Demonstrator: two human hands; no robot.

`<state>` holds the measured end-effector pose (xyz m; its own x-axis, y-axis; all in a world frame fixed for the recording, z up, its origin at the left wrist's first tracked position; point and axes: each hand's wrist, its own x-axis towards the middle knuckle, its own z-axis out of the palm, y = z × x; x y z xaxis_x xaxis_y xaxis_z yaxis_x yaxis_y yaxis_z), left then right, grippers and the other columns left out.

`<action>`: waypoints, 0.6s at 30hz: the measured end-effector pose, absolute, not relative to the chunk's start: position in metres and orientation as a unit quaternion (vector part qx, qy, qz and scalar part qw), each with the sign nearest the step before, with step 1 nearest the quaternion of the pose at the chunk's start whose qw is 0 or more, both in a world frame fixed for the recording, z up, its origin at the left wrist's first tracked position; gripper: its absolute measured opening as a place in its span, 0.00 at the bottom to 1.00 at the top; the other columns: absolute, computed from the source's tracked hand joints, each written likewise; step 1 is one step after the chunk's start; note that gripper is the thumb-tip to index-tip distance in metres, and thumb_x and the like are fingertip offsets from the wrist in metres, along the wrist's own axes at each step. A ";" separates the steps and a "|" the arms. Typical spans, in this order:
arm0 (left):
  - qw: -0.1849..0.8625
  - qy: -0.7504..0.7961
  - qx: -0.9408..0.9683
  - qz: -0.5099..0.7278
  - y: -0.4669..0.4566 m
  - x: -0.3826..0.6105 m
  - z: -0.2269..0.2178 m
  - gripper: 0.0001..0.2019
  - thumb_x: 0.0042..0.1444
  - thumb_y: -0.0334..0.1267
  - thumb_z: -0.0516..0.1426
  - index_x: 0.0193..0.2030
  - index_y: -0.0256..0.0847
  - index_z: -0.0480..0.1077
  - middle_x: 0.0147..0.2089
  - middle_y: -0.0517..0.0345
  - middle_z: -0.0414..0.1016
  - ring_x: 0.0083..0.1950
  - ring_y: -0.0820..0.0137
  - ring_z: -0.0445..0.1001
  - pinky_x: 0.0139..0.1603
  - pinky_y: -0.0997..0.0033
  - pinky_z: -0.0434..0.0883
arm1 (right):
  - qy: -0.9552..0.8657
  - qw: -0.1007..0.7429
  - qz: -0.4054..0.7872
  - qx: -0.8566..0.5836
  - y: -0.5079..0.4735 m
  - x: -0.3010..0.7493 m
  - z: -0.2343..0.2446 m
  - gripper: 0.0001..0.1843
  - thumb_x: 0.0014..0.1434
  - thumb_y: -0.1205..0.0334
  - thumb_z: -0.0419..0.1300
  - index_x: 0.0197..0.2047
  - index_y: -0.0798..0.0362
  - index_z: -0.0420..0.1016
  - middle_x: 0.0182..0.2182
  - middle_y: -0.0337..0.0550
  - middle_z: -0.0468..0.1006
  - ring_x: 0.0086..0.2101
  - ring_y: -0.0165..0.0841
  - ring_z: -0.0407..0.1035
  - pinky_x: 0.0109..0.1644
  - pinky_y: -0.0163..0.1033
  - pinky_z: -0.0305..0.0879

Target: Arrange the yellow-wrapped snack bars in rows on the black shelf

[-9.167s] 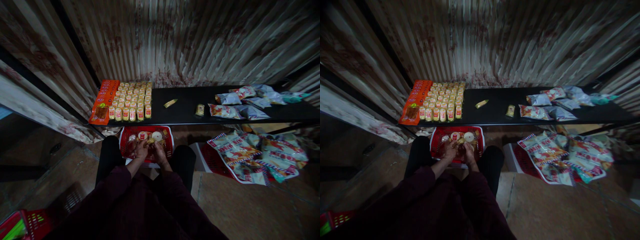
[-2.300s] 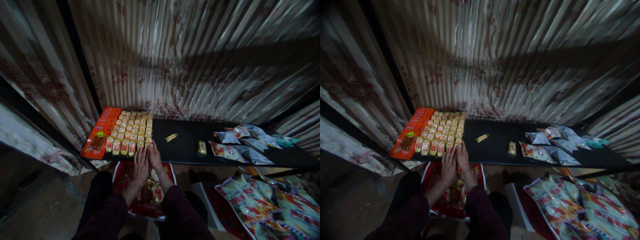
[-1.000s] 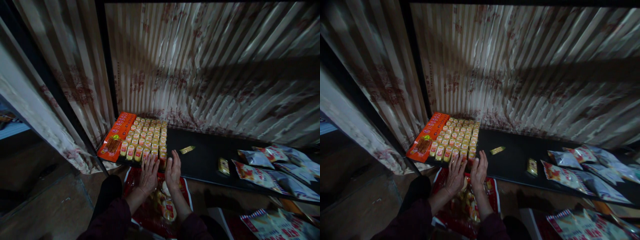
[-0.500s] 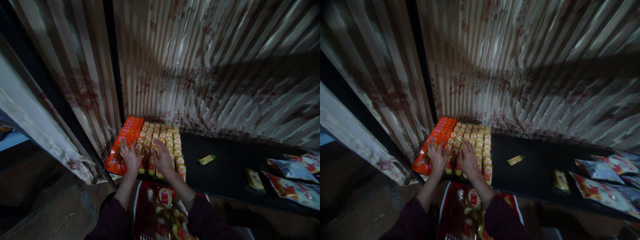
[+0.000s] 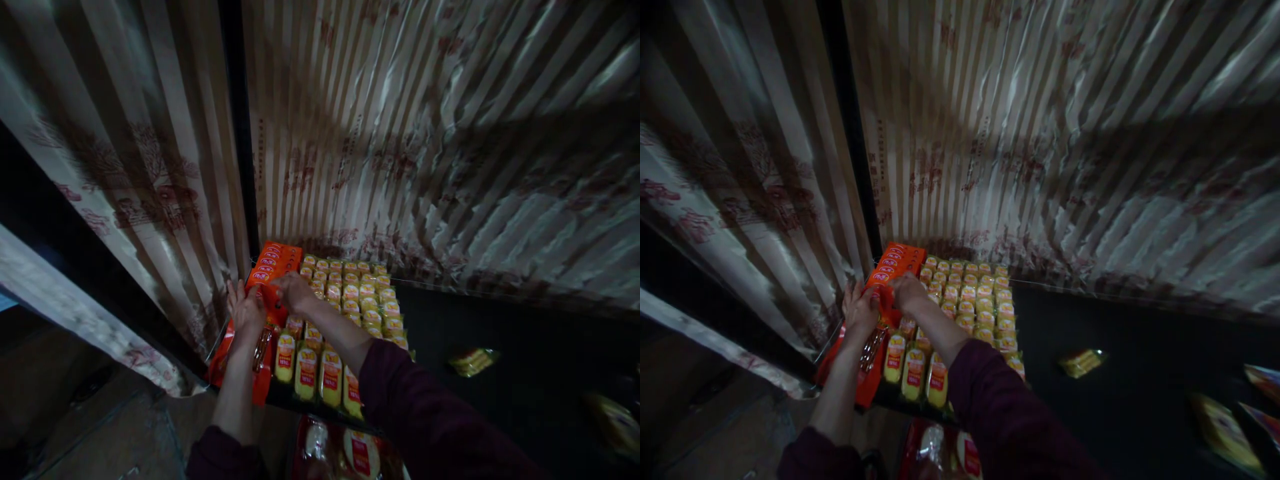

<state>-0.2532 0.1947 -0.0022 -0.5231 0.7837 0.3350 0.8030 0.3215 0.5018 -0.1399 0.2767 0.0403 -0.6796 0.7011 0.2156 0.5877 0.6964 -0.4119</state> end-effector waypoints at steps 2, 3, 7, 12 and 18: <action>0.026 -0.809 -0.493 -0.318 0.201 -0.258 -0.002 0.18 0.56 0.33 0.51 0.52 0.39 0.73 0.65 0.44 0.63 0.71 0.50 0.44 0.66 0.43 0.53 | -0.910 0.182 0.146 -0.343 0.291 -0.149 0.040 0.16 0.50 0.73 0.56 0.40 0.54 0.80 0.40 0.47 0.82 0.44 0.42 0.72 0.55 0.44 0.61; 0.032 -0.809 -0.494 -0.317 0.203 -0.259 -0.002 0.18 0.57 0.33 0.51 0.53 0.39 0.72 0.64 0.44 0.63 0.71 0.51 0.45 0.66 0.42 0.52 | -0.912 0.180 0.139 -0.341 0.298 -0.152 0.040 0.16 0.51 0.72 0.56 0.42 0.55 0.79 0.41 0.49 0.81 0.45 0.42 0.71 0.55 0.44 0.60; 0.058 -0.804 -0.504 -0.309 0.212 -0.258 -0.006 0.19 0.58 0.33 0.50 0.54 0.39 0.71 0.64 0.43 0.64 0.71 0.50 0.46 0.66 0.39 0.51 | -0.916 0.152 0.103 -0.358 0.327 -0.158 0.040 0.22 0.52 0.72 0.56 0.50 0.56 0.75 0.49 0.52 0.77 0.51 0.44 0.67 0.58 0.46 0.57; 0.072 -0.771 -0.553 -0.308 0.220 -0.257 -0.013 0.19 0.58 0.31 0.49 0.54 0.44 0.71 0.63 0.51 0.66 0.70 0.53 0.50 0.66 0.39 0.52 | -0.884 0.126 0.081 -0.442 0.363 -0.166 0.041 0.27 0.57 0.68 0.54 0.60 0.53 0.66 0.58 0.53 0.69 0.59 0.49 0.57 0.59 0.55 0.55; 0.042 -0.767 -0.578 -0.276 0.225 -0.255 -0.010 0.20 0.61 0.31 0.46 0.57 0.42 0.69 0.63 0.49 0.66 0.70 0.54 0.51 0.67 0.42 0.50 | -0.853 0.075 0.117 -0.503 0.388 -0.173 0.049 0.25 0.59 0.65 0.54 0.60 0.54 0.66 0.51 0.57 0.75 0.53 0.48 0.66 0.57 0.52 0.58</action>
<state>-0.2554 0.2246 -0.0097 -0.3284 0.8633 0.3833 0.9093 0.1792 0.3756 -0.1730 0.3878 0.0486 -0.4818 0.8762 0.0099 0.8413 0.4657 -0.2743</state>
